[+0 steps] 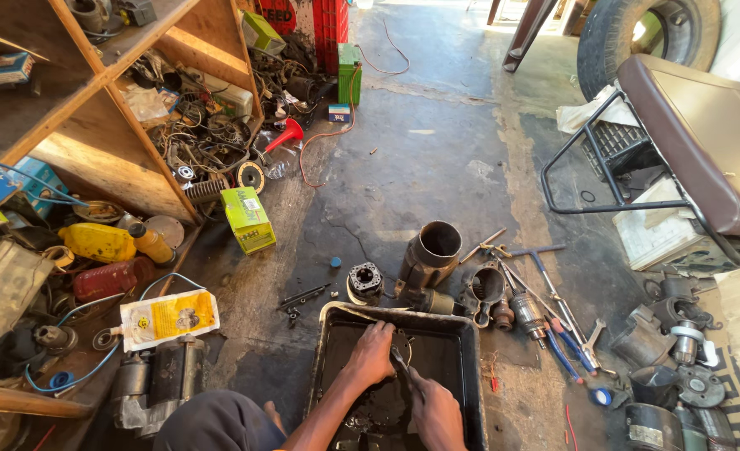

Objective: The person scrubs a cylindrical mechanical part with a wire brush while holding it in a tray of dark liquid. The person repeatedly dips the part into the liquid and scrubs its exterior and interior surfaces.

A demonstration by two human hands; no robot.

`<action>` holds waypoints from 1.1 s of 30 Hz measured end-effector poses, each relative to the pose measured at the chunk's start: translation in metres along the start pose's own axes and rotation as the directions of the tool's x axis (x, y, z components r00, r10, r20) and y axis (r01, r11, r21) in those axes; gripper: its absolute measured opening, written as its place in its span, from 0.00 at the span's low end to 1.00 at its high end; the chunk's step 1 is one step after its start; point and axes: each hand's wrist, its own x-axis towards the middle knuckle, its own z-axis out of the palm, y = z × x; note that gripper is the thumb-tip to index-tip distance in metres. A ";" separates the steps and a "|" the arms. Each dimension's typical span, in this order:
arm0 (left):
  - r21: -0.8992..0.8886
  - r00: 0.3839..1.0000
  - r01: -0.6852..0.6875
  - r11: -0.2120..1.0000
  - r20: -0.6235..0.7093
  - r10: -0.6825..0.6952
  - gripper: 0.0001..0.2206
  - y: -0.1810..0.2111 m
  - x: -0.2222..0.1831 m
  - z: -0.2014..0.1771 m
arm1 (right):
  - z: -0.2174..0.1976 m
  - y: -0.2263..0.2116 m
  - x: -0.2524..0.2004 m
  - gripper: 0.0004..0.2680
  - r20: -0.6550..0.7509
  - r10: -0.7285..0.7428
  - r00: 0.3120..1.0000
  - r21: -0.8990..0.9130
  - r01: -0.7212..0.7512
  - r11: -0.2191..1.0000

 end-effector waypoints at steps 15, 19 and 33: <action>-0.032 0.999 0.031 0.999 0.036 -0.030 0.34 0.005 -0.001 -0.005 | -0.010 -0.008 -0.003 0.13 0.054 0.037 0.998 -0.026 -0.035 0.999; -0.014 1.000 -0.010 1.000 -0.008 0.010 0.29 0.003 -0.002 -0.001 | -0.011 -0.007 -0.004 0.13 0.014 0.019 1.000 -0.017 -0.018 1.000; -0.034 0.999 0.026 0.999 0.040 -0.025 0.34 0.004 0.001 -0.005 | -0.019 -0.014 -0.001 0.14 0.118 0.115 0.986 -0.036 -0.111 0.993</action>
